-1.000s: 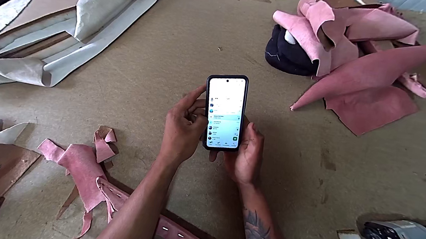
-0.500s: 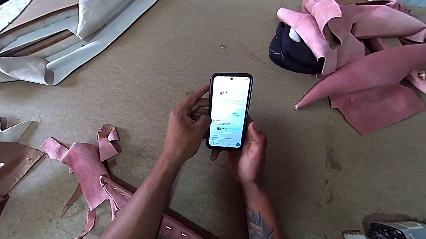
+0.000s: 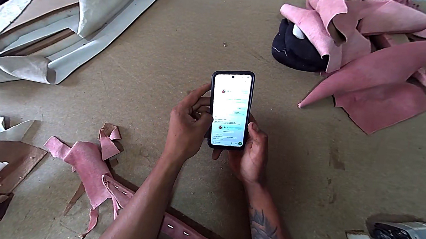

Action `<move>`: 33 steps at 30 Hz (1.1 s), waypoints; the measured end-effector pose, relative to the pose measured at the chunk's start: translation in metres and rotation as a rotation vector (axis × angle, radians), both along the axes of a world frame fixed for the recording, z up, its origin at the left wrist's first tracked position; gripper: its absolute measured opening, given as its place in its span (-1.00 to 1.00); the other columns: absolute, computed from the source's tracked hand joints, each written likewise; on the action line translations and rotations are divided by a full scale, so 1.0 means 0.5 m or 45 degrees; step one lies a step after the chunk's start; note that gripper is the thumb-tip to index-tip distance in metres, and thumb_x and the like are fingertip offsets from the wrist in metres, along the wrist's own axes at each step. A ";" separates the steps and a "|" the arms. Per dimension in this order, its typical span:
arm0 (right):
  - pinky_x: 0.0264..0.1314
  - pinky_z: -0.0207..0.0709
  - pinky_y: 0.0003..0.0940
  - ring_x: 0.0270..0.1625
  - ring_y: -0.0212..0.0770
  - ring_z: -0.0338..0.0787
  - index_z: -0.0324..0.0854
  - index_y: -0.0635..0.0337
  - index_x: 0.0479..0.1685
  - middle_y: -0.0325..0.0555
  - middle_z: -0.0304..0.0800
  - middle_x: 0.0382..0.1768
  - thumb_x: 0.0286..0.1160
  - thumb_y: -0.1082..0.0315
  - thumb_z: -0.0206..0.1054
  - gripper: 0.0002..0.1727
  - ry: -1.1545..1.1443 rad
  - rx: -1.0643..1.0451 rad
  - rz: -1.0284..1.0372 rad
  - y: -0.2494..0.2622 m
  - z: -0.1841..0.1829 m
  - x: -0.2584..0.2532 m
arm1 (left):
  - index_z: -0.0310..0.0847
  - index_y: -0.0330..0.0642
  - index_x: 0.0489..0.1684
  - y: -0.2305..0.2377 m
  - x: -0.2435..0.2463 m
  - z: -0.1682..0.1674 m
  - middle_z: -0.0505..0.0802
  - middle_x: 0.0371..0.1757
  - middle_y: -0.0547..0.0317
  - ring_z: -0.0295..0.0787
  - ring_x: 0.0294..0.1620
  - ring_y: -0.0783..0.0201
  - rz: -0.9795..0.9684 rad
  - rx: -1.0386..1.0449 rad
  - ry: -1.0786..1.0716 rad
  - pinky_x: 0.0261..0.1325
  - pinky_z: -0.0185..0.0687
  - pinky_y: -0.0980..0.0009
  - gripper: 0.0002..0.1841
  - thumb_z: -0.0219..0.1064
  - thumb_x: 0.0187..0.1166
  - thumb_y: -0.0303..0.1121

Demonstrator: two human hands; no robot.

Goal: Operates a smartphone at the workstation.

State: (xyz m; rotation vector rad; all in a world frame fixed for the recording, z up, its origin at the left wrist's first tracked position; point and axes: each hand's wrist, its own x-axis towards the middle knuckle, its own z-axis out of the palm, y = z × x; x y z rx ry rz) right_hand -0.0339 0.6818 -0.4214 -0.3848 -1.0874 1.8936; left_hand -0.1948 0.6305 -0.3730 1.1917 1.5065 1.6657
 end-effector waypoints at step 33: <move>-0.20 0.89 0.10 -0.01 0.20 0.90 0.24 -0.03 0.67 0.25 0.69 0.24 0.33 0.38 0.57 -0.16 -0.167 0.140 0.181 0.008 0.013 0.020 | 0.45 0.02 0.70 -0.017 0.003 0.015 0.91 0.17 0.11 0.92 -0.13 0.21 0.001 0.035 -0.085 -0.13 0.89 0.32 -0.35 0.19 0.59 -0.71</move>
